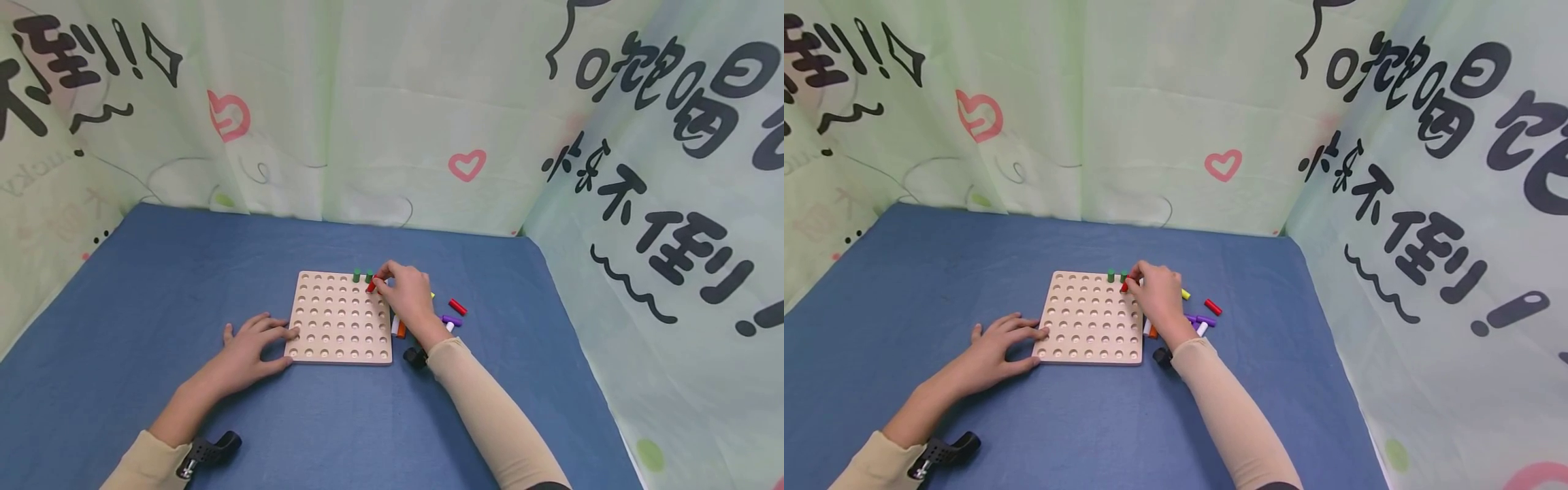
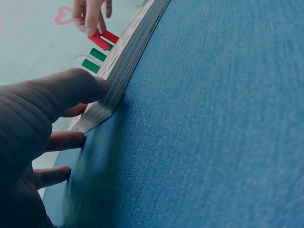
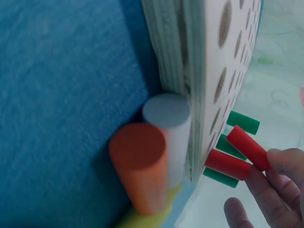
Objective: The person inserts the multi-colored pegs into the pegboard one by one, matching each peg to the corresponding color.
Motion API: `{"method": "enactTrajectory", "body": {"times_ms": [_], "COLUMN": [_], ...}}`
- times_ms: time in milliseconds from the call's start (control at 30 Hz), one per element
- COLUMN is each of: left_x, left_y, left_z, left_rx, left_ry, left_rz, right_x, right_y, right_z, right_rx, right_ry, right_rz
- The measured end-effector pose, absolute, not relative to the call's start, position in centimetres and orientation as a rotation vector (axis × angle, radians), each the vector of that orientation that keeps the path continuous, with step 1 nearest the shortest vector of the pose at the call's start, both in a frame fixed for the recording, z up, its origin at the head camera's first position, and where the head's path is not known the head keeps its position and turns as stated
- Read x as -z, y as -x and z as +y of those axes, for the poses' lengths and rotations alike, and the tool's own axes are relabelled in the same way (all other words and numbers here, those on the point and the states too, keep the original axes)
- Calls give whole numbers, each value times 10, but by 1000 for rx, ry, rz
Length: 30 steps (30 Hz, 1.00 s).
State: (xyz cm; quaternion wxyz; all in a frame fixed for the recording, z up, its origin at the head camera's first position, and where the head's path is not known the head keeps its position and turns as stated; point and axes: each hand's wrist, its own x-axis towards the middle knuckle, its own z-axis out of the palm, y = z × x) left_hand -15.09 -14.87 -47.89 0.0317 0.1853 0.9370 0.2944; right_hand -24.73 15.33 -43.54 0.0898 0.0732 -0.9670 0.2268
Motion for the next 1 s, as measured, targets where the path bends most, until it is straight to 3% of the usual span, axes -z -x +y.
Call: {"method": "enactTrajectory", "body": {"times_ms": [1000], "left_x": [480], "left_y": [151], "left_z": [-148], "left_rx": [-901], "left_ry": [-567], "left_rz": [2885], "right_x": [442], "right_y": [247], "right_z": [151], "right_rx": [-560], "right_ry": [-297], "right_rz": [-2936]}}
